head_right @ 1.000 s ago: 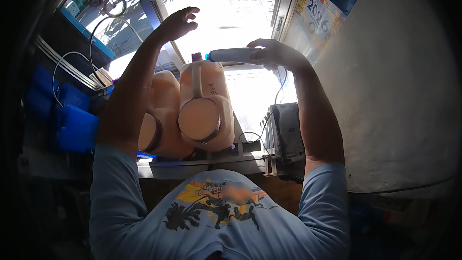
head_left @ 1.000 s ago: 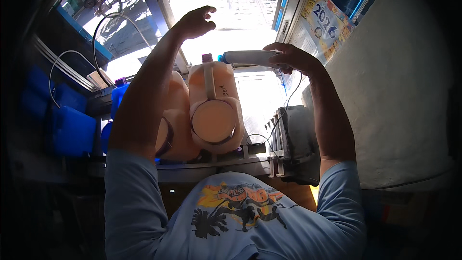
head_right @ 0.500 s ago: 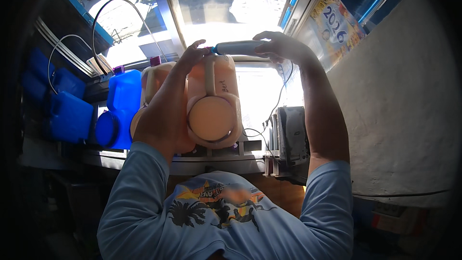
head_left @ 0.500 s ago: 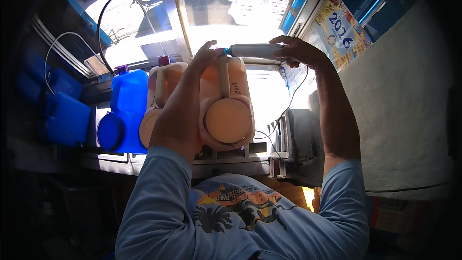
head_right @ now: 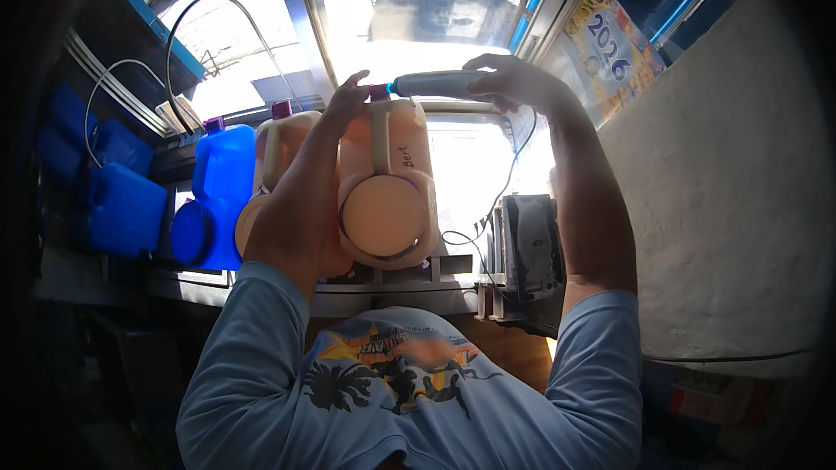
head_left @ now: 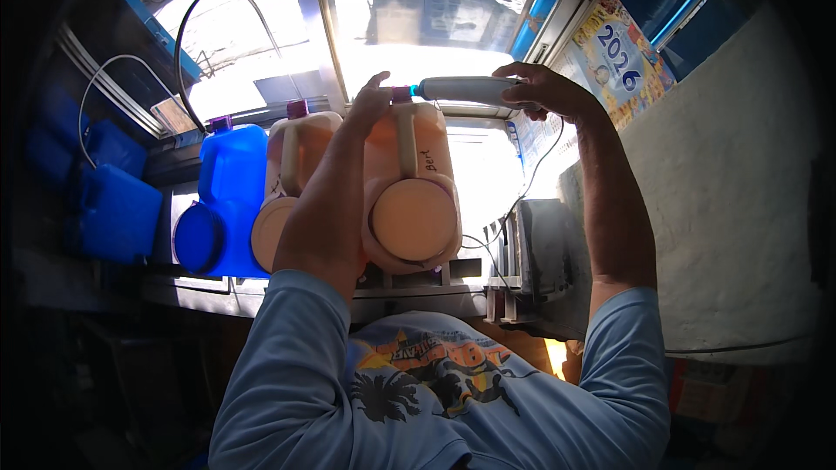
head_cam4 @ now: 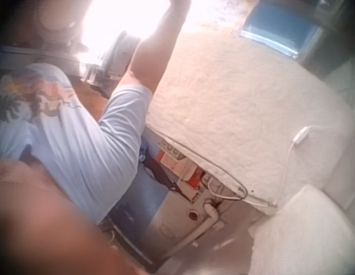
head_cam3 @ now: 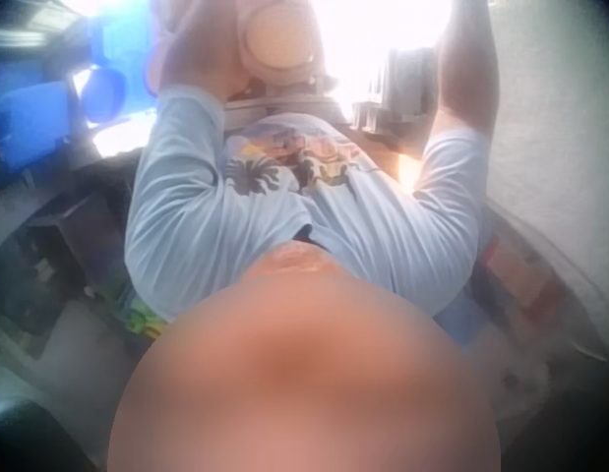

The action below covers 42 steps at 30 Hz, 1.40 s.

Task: The person uses a handheld electric pump to fill several large plastic jugs with liquid from a tap. After filling, the person moves the jugs to the floor and then rinses a large transparent bottle under running water in a sink.

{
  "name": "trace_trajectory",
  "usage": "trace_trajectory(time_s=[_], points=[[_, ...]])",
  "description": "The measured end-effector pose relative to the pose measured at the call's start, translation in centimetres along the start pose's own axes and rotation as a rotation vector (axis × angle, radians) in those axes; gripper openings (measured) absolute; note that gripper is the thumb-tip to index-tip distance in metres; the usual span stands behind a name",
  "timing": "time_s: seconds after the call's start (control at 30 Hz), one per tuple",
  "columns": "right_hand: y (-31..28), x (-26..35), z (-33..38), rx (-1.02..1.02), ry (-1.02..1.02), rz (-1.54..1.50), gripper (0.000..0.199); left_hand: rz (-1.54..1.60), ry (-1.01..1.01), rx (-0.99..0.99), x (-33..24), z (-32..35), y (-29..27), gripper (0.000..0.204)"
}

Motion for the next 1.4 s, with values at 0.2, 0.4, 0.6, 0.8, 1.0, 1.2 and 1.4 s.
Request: trace_trajectory(time_s=[0.2, 0.4, 0.6, 0.8, 1.0, 1.2, 1.4], points=[[0.1, 0.5, -0.4, 0.006, -0.01, -0.018, 0.068, 0.12, -0.047, 0.073, 0.1, 0.1, 0.3, 0.064], [-0.2, 0.6, -0.6, 0.004, 0.0, 0.018, 0.066, 0.081, -0.056, 0.005, 0.3, -0.1, 0.0, 0.065], [-0.5, 0.9, -0.9, 0.015, -0.02, 0.004, 0.071, 0.118, -0.038, 0.024, 0.8, -0.9, 0.1, 0.064], [-0.8, 1.4, -0.9, 0.046, -0.02, 0.046, 0.078, 0.103, -0.038, -0.039, 0.8, -0.6, 0.3, 0.054], [-0.8, 1.3, -1.5, 0.065, -0.031, 0.05, 0.075, 0.045, -0.072, -0.019, -0.4, 0.6, 0.2, 0.063], [-0.9, 1.0, -2.0, 0.017, -0.03, 0.115, 0.073, 0.372, -0.115, 0.16, -1.3, 2.2, 0.9, 0.059], [-1.1, 0.8, -1.7, 0.054, -0.025, 0.062, 0.073, 0.1, -0.109, 0.062, -1.0, 1.8, 0.2, 0.058]])
Point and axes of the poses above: each hand's wrist, its own z-axis away from the middle knuckle, its own y-axis out of the palm, x = y × z, the point moved 3 cm from there along -z, towards the middle knuckle, and after that the axes turned 15 degrees about -y, right-handed, at the moved point
